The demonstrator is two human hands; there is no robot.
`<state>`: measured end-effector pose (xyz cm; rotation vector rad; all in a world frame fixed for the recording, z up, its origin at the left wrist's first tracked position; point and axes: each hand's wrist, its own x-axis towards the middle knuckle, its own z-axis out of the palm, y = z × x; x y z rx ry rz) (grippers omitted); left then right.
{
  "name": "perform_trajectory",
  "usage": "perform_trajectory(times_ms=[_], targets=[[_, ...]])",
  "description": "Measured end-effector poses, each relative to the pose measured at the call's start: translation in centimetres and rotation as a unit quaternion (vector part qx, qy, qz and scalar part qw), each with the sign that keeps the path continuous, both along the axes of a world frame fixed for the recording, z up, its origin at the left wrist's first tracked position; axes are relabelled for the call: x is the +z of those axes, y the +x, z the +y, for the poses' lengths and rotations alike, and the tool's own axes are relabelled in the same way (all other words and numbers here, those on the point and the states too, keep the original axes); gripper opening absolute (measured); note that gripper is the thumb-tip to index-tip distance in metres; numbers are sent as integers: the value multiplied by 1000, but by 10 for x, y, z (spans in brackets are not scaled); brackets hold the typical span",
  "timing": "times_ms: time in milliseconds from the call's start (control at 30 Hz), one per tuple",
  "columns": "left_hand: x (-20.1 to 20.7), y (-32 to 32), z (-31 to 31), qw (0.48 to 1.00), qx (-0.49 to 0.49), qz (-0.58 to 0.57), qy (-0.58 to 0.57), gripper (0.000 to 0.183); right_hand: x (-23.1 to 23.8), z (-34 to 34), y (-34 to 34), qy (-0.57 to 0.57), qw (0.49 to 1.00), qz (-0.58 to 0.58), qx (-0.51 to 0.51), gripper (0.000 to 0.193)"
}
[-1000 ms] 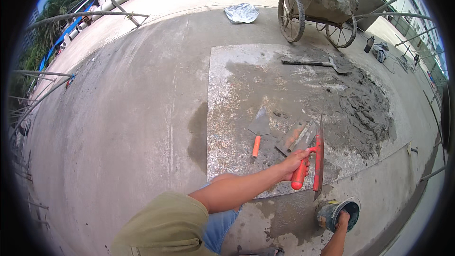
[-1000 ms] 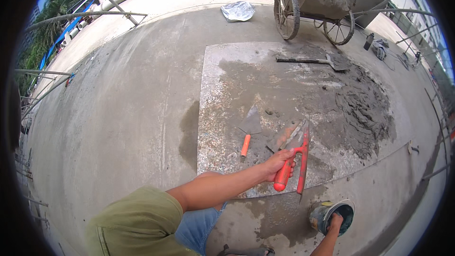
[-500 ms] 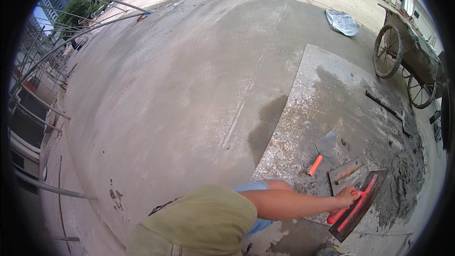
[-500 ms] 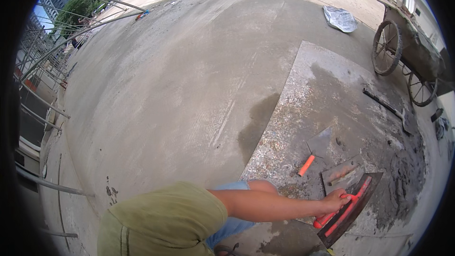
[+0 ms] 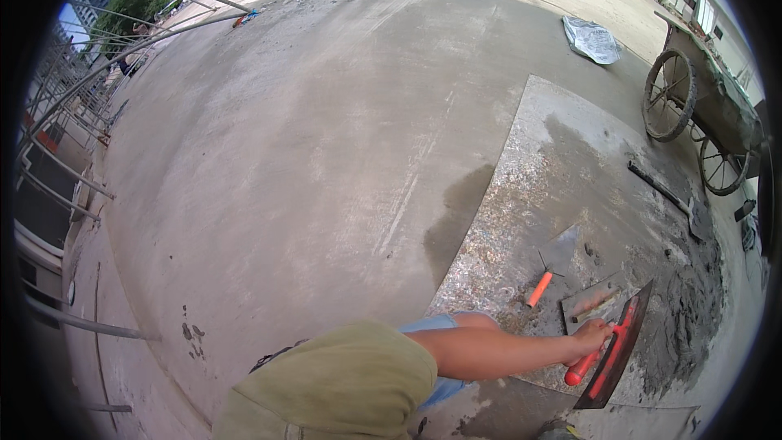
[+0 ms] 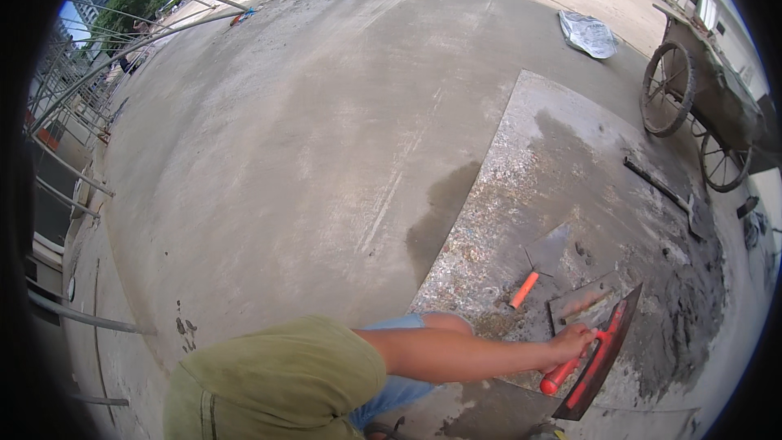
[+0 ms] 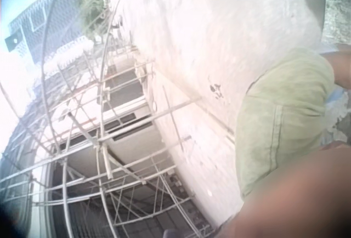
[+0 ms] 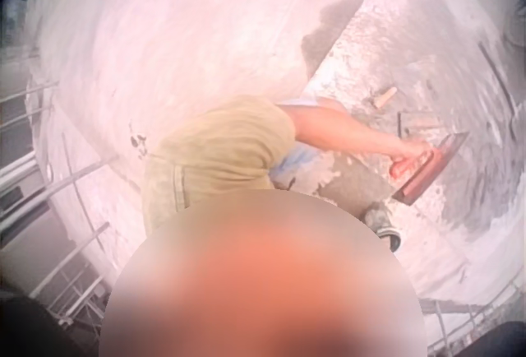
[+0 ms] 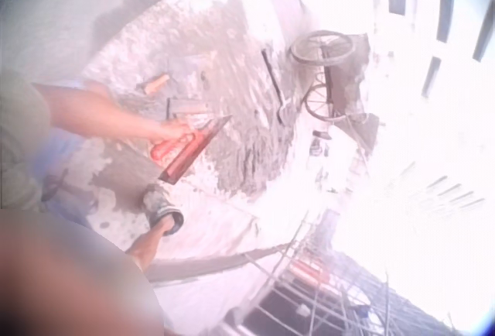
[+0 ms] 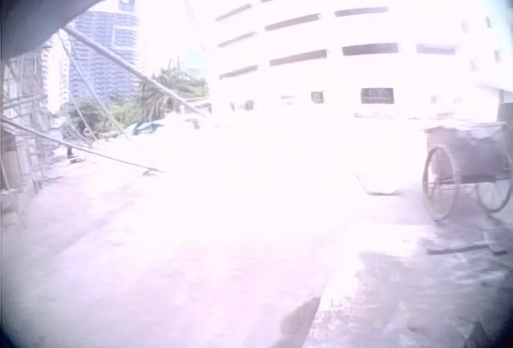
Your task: The person kneels on a concrete floor and uses a red-handled trowel to smooth a patch of wet cement or plaster along the base of a wall. They repeatedly scrape and level the material, occasionally dipping the tool into a nearby bucket.
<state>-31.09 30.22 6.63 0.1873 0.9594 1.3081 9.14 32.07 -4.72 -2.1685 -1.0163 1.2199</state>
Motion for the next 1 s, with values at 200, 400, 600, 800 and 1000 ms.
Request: perform_trajectory(times_ms=[200,400,600,800,1000], targets=[[14,-23,13,993,-45,-106,-19,34,44,35,87,140,988,37,-57,28],[13,-25,26,972,-133,-193,15,46,245,21,-133,357,881,150,272,40],[40,-19,4,938,-214,-259,88,44,259,-30,-234,440,726,104,518,38],[29,-21,-2,940,-246,-219,88,42,214,87,-285,549,730,-72,402,25],[50,-18,-3,956,-244,-155,55,41,243,159,-219,511,830,-115,192,25]])
